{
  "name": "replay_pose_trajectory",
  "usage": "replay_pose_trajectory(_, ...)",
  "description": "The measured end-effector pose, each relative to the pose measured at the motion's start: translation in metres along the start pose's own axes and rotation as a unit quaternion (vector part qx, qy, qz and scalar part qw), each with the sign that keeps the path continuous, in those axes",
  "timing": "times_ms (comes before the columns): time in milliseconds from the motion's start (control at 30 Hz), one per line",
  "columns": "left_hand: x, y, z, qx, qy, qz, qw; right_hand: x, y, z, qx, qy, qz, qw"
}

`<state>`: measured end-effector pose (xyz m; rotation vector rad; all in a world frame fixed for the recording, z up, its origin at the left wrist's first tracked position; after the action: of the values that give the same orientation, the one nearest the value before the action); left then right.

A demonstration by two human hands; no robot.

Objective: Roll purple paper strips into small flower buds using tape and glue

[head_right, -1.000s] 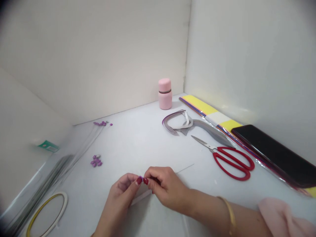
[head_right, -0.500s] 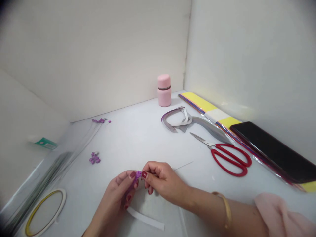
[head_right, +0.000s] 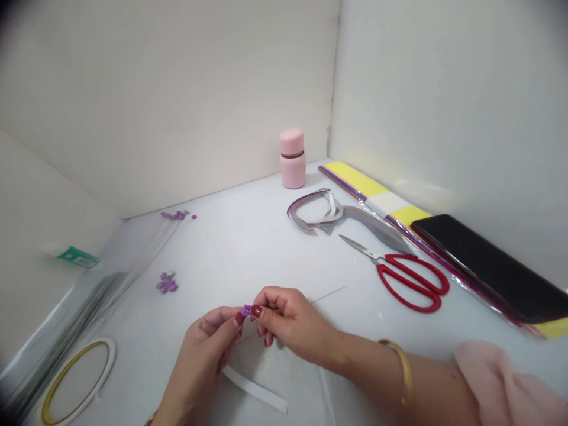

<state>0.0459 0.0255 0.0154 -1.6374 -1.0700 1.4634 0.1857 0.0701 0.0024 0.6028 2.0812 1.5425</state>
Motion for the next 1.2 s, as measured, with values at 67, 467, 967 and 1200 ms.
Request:
replay_pose_trajectory(67,0.0010,0.0000,-0.0007,-0.014,-0.002,0.002,1.000,-0.0005,-0.0006,0.0000,-0.015,-0.004,0.004,1.000)
replay_pose_trajectory(467,-0.0003,0.0070,-0.0012,-0.059,0.031,0.008,0.998,-0.0073,0.0030,0.0014,-0.223,-0.023,0.047,0.973)
replay_pose_trajectory(967,0.0004,0.0030,0.0014,0.107,0.034,-0.044,0.993,-0.0026,-0.0022,0.0019,-0.108,-0.005,0.010,0.994)
replay_pose_trajectory(1200,-0.0009,0.0025,0.0000,0.150,0.035,-0.050,0.987,-0.0016,-0.0023,0.0018,-0.077,-0.008,0.000,0.997)
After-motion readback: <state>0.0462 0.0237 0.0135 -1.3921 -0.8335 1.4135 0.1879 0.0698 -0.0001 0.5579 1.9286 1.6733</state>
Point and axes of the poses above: each hand's wrist, its own x-axis towards the middle knuckle, its own z-axis out of the back of the hand, y = z × x, the point moved 1 cm from there along x, towards the middle knuckle, and after that the axes turned 12 degrees about y, right-handed, at the moved point
